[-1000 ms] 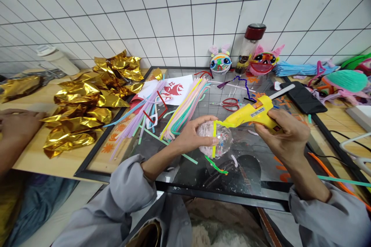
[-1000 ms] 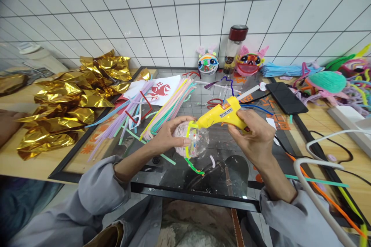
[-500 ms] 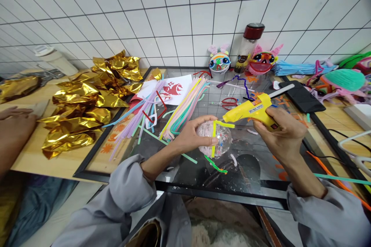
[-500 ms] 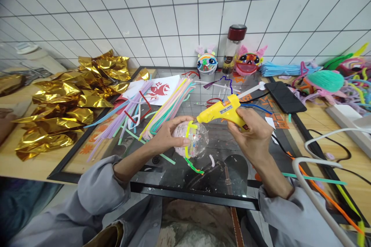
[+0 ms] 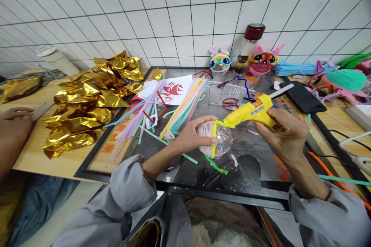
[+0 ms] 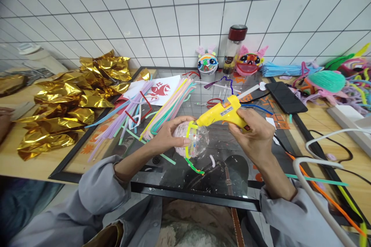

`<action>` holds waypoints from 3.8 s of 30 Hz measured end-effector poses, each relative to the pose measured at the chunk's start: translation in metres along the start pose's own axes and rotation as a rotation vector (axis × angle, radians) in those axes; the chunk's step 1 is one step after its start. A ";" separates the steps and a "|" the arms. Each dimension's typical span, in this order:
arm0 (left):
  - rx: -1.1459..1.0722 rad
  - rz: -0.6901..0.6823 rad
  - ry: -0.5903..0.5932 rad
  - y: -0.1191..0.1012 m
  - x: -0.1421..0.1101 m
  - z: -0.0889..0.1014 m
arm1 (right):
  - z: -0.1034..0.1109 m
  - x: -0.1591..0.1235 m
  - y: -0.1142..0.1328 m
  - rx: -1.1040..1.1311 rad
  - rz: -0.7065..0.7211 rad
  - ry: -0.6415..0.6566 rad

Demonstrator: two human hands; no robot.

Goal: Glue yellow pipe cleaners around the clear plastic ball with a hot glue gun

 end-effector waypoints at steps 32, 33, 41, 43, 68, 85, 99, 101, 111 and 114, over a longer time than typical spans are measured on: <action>-0.009 -0.026 -0.026 0.005 0.003 0.002 | -0.027 -0.008 -0.024 -0.479 -0.425 0.890; -0.004 -0.030 -0.022 0.006 0.003 0.002 | -0.027 -0.009 -0.025 -0.472 -0.426 0.909; 0.062 -0.048 -0.031 0.007 0.003 0.000 | -0.014 0.002 -0.008 -0.031 -0.173 0.300; 0.076 -0.061 -0.032 0.007 0.003 0.000 | -0.011 0.008 0.008 0.224 -0.082 0.174; 0.186 -0.128 -0.031 -0.001 0.002 -0.005 | -0.012 0.008 0.065 0.545 0.070 0.139; 0.226 -0.133 -0.037 -0.004 0.001 -0.006 | -0.012 0.001 0.067 0.583 0.135 0.201; 0.219 -0.132 -0.030 -0.006 0.000 -0.005 | -0.011 0.001 0.068 0.604 0.160 0.247; 0.220 -0.130 -0.027 -0.007 0.000 -0.005 | -0.012 0.001 0.068 0.604 0.159 0.251; 0.218 -0.151 -0.031 -0.004 0.001 -0.005 | -0.011 0.001 0.069 0.557 0.221 0.254; 0.212 -0.148 -0.028 -0.004 0.001 -0.004 | -0.011 0.000 0.070 0.550 0.243 0.269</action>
Point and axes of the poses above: each hand's wrist, its own x-axis towards the middle knuckle, its own z-axis out of the back of the hand, y = z × x, the point moved 2 cm from there along x, towards the middle knuckle, and after that the axes turned 6 degrees about y, right-handed, at the moved point
